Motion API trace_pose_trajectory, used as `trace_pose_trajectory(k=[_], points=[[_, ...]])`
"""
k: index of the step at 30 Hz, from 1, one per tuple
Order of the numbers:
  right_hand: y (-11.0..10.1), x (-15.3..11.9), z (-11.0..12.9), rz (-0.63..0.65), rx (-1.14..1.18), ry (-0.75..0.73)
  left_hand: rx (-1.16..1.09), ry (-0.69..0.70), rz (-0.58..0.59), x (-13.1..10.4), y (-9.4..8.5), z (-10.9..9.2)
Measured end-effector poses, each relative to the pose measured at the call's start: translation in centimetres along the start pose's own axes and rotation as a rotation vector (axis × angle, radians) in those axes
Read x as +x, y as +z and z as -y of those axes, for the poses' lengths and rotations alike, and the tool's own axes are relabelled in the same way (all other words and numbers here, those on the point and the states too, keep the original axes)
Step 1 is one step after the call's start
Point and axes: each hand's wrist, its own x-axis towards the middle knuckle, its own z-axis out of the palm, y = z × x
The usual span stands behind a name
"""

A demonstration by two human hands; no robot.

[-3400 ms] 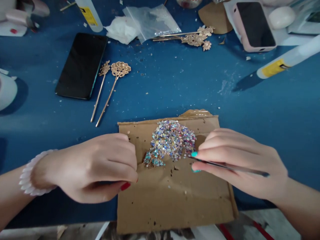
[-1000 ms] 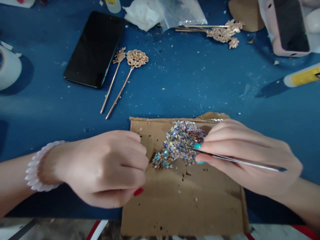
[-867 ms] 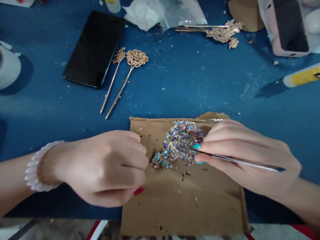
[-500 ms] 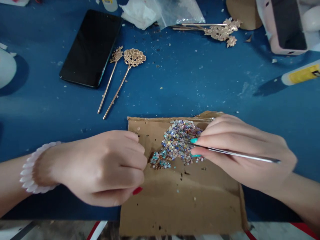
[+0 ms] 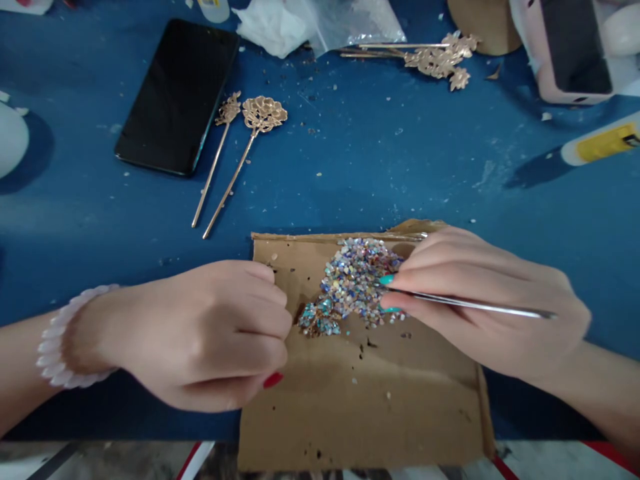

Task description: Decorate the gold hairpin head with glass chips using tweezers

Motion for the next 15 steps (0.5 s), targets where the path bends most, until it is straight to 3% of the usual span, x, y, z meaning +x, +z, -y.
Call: trace_pose_trajectory(k=[15], points=[[-0.2, -0.1, 0.13, -0.016, 0.005, 0.025, -0.009, -0.007, -0.002, 0.04, 0.03, 0.01]])
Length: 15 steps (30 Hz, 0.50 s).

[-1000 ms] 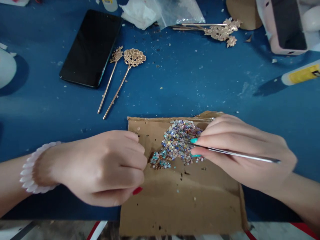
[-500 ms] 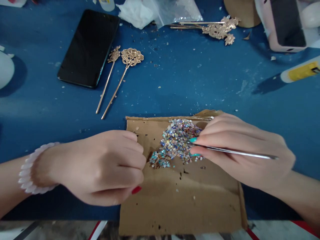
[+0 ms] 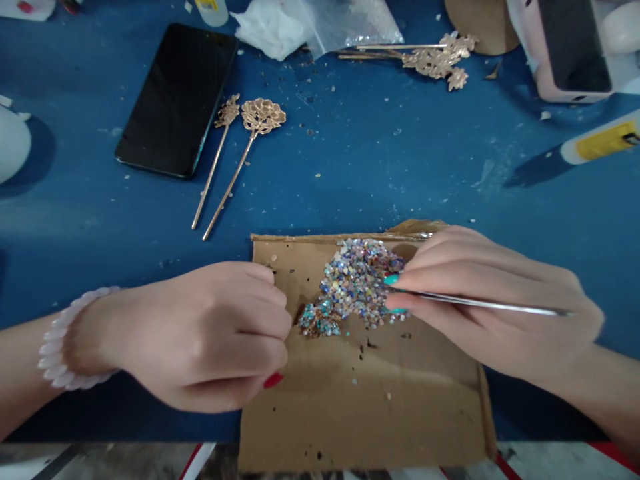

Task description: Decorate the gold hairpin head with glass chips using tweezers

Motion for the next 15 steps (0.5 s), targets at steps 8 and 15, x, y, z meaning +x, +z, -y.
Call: trace_pose_trajectory(k=[8, 15], points=[[0.09, 0.06, 0.01, 0.015, -0.019, 0.008, -0.001, 0.003, 0.002, 0.07, -0.1, -0.02], [0.29, 0.22, -0.09, 0.033, -0.009, 0.006, 0.002, -0.006, 0.006, -0.05, -0.09, -0.03]])
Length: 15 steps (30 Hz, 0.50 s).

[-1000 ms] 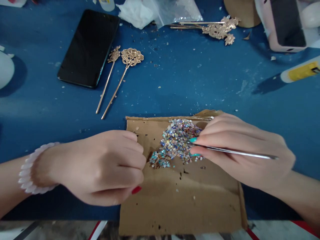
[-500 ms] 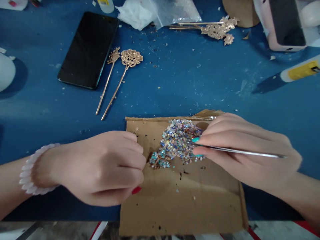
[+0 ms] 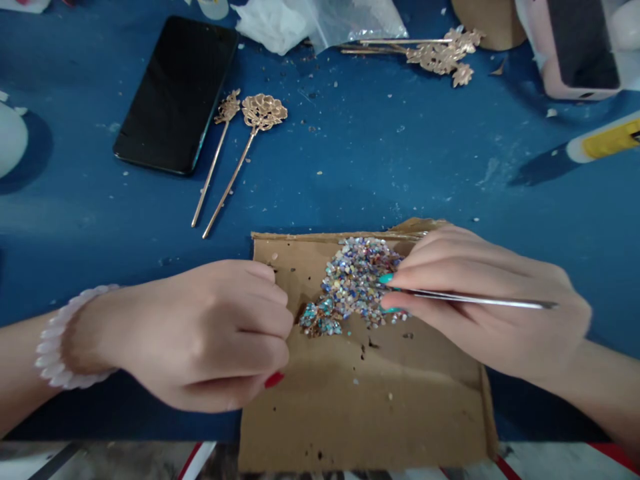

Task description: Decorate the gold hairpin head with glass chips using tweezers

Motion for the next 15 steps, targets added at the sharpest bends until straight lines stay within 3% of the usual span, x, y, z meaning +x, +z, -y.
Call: trace_pose_trajectory(k=[15], points=[[-0.17, 0.08, 0.11, -0.002, 0.017, -0.04, 0.005, -0.004, 0.022, 0.0, -0.05, 0.02]])
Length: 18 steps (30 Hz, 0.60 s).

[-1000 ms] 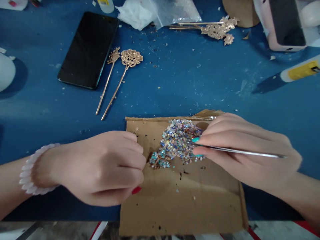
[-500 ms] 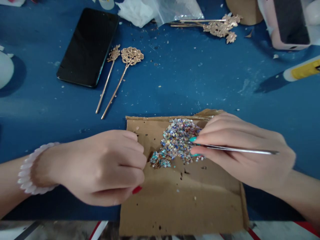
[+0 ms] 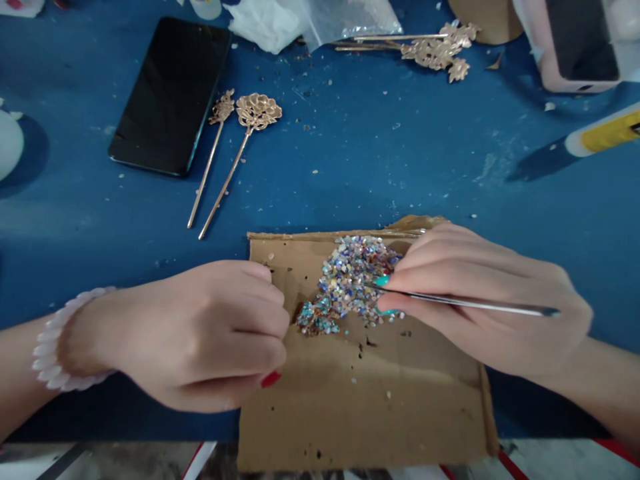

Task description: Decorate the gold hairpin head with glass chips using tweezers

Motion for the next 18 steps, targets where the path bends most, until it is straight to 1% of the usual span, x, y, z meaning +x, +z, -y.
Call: trace_pose_trajectory(k=[4, 7, 10, 12, 14, 15, 18], points=[[0.0, -0.1, 0.0, 0.008, 0.011, 0.012, -0.003, 0.004, 0.006, -0.1, 0.0, 0.0], [-0.2, -0.2, -0.1, 0.005, 0.022, 0.05, -0.007, 0.006, 0.004, -0.1, 0.1, 0.1], [-0.6, -0.3, 0.2, 0.008, 0.081, 0.059, -0.006, 0.005, -0.003, 0.1, 0.1, 0.2], [-0.9, -0.4, 0.8, 0.08, 0.123, 0.041, -0.008, 0.012, -0.01, 0.1, 0.1, 0.1], [-1.0, -0.7, 1.7, 0.158, 0.101, 0.036, -0.014, 0.018, -0.015, 0.2, 0.1, 0.1], [-1.0, -0.8, 2.2, 0.149, 0.066, 0.024, -0.015, 0.021, -0.017, 0.2, 0.0, 0.0], [-0.9, -1.3, 3.3, 0.201, -0.015, 0.012, -0.004, 0.027, -0.023, 0.3, -0.1, 0.0]])
